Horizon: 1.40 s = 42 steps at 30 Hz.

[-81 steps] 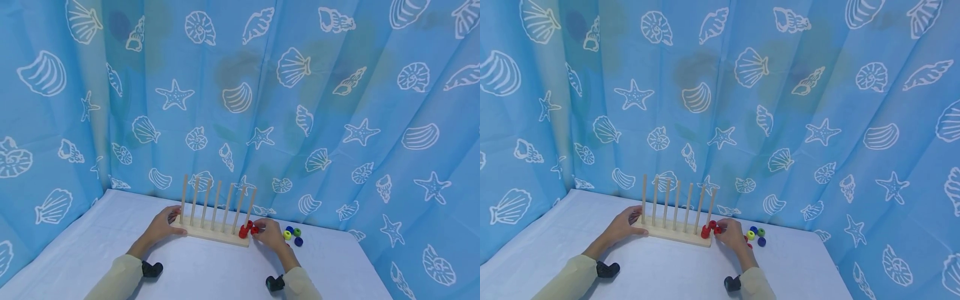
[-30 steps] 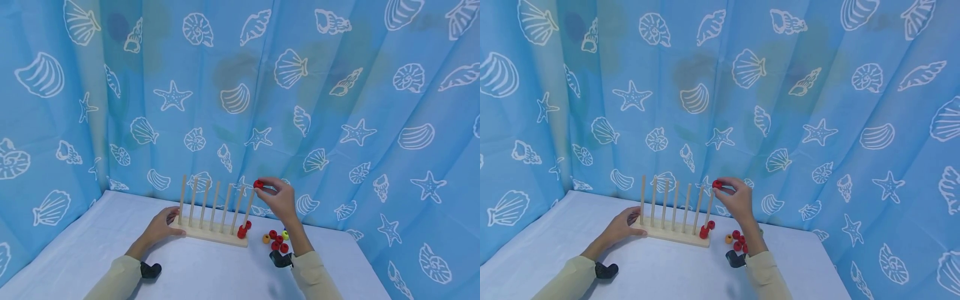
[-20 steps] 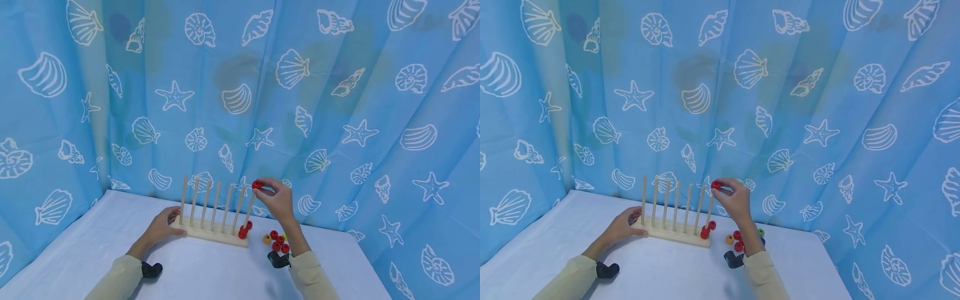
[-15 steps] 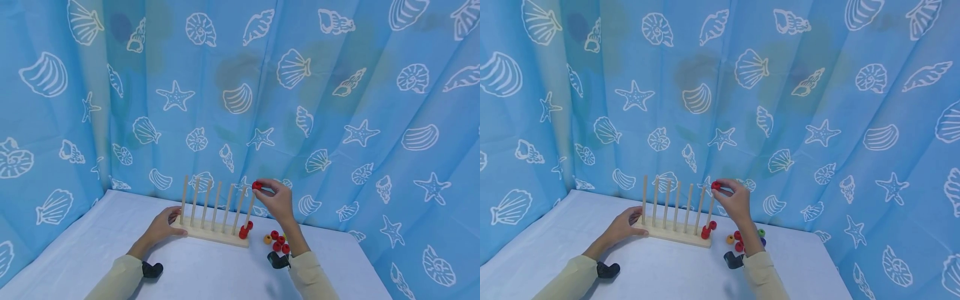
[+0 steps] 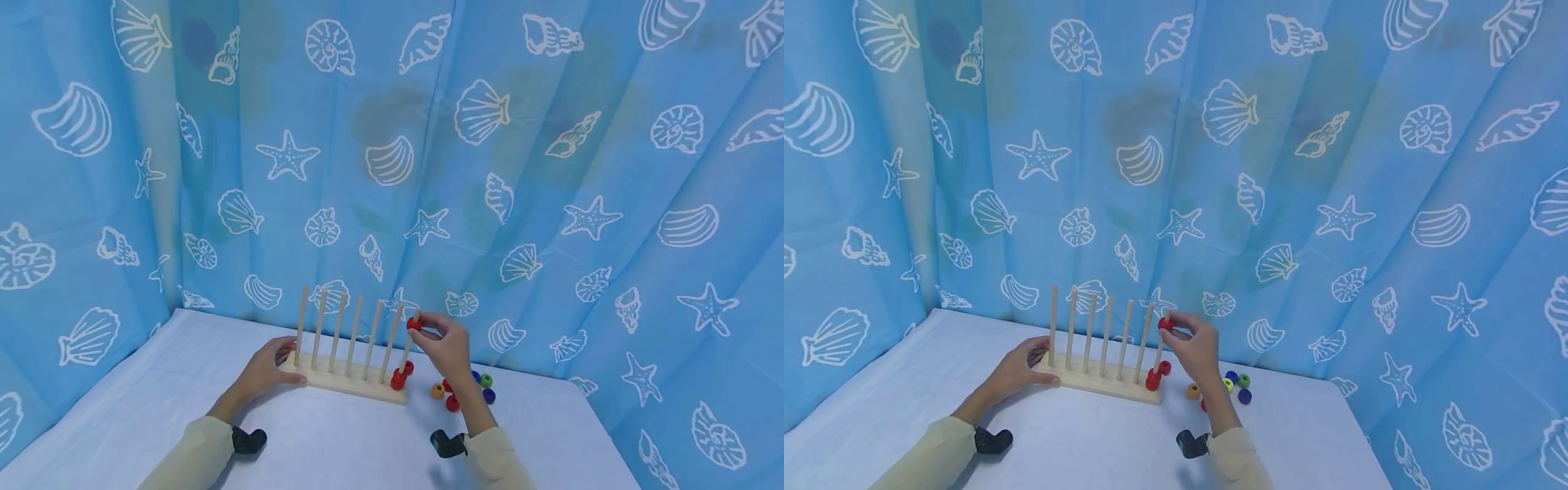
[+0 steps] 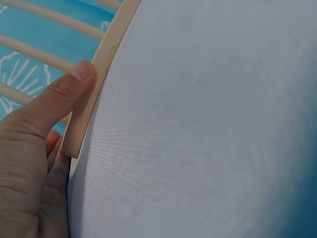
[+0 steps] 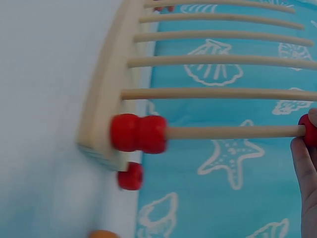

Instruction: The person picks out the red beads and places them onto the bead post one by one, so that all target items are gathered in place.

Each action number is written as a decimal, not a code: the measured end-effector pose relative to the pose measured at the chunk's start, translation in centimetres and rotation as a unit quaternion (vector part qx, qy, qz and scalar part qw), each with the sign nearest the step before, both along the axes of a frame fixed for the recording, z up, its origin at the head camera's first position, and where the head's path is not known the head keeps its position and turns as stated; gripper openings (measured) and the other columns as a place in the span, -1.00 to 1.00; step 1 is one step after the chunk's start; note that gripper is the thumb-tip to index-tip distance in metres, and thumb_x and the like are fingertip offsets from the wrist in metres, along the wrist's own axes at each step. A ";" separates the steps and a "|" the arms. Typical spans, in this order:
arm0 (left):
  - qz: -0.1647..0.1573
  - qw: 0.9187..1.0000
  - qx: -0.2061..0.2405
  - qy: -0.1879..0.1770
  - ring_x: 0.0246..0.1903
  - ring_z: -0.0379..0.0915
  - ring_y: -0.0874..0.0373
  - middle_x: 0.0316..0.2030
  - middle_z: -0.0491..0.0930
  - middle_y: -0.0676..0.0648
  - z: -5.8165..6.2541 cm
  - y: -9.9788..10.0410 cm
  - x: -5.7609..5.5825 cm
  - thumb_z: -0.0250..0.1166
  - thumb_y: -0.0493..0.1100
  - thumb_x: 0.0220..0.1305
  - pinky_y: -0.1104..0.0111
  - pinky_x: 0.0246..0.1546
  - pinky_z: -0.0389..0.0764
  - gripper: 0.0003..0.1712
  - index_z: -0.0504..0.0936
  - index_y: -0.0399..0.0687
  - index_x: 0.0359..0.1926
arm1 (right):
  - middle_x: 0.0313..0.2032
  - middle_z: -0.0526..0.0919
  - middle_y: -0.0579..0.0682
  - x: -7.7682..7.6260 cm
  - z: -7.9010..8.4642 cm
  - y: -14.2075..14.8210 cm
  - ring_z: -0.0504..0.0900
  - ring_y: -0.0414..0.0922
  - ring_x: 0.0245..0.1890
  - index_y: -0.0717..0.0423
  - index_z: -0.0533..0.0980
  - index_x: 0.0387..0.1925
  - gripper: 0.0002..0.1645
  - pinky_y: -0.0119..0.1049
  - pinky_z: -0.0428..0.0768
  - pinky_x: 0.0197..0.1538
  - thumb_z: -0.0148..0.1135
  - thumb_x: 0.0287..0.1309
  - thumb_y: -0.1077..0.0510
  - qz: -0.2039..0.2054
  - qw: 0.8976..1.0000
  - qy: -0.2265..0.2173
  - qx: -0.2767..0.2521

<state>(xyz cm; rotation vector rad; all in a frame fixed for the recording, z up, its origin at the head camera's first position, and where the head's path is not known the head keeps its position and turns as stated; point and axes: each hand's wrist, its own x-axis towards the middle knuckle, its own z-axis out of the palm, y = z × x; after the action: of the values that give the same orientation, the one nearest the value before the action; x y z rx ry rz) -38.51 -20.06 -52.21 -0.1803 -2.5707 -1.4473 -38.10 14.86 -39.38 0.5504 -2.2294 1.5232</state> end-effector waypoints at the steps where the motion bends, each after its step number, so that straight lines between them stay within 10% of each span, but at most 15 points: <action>1: 0.000 1.000 0.000 0.001 0.24 0.34 -0.22 0.14 0.46 -0.25 -0.1 0.0 0.0 0.67 0.03 -0.28 0.04 0.28 0.38 0.16 0.31 -0.26 0.34 | -0.07 0.68 0.08 -0.3 -0.7 0.1 0.69 0.05 -0.04 0.17 0.63 -0.03 -0.63 -0.28 0.67 -0.05 0.43 0.09 0.23 0.000 1.000 -0.002 -0.001; 13: 0.006 1.000 -0.004 -0.005 0.25 0.33 -0.23 0.15 0.45 -0.25 0.0 0.2 0.1 0.67 0.05 -0.29 0.03 0.26 0.40 0.17 0.31 -0.23 0.35 | -0.09 0.66 0.00 -0.9 -6.1 0.7 0.70 -0.06 -0.08 0.06 0.62 0.00 -0.55 -0.24 0.70 -0.08 0.49 0.03 0.12 -0.012 0.994 -0.107 0.008; 42: 0.006 1.000 -0.004 -0.005 0.24 0.35 -0.20 0.13 0.46 -0.22 -0.2 0.1 -0.2 0.67 0.02 -0.29 0.06 0.26 0.41 0.16 0.32 -0.22 0.35 | -0.12 0.68 -0.04 -1.0 -9.0 1.0 0.68 -0.05 -0.04 -0.01 0.65 -0.07 -0.60 -0.28 0.68 -0.05 0.51 -0.01 0.18 -0.020 0.991 -0.114 0.066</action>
<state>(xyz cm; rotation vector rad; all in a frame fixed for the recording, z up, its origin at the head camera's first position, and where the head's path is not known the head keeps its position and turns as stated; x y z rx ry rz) -38.68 -19.95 -52.38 -0.1590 -2.5829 -1.4372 -39.06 15.91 -48.33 0.3827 -2.5134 1.4914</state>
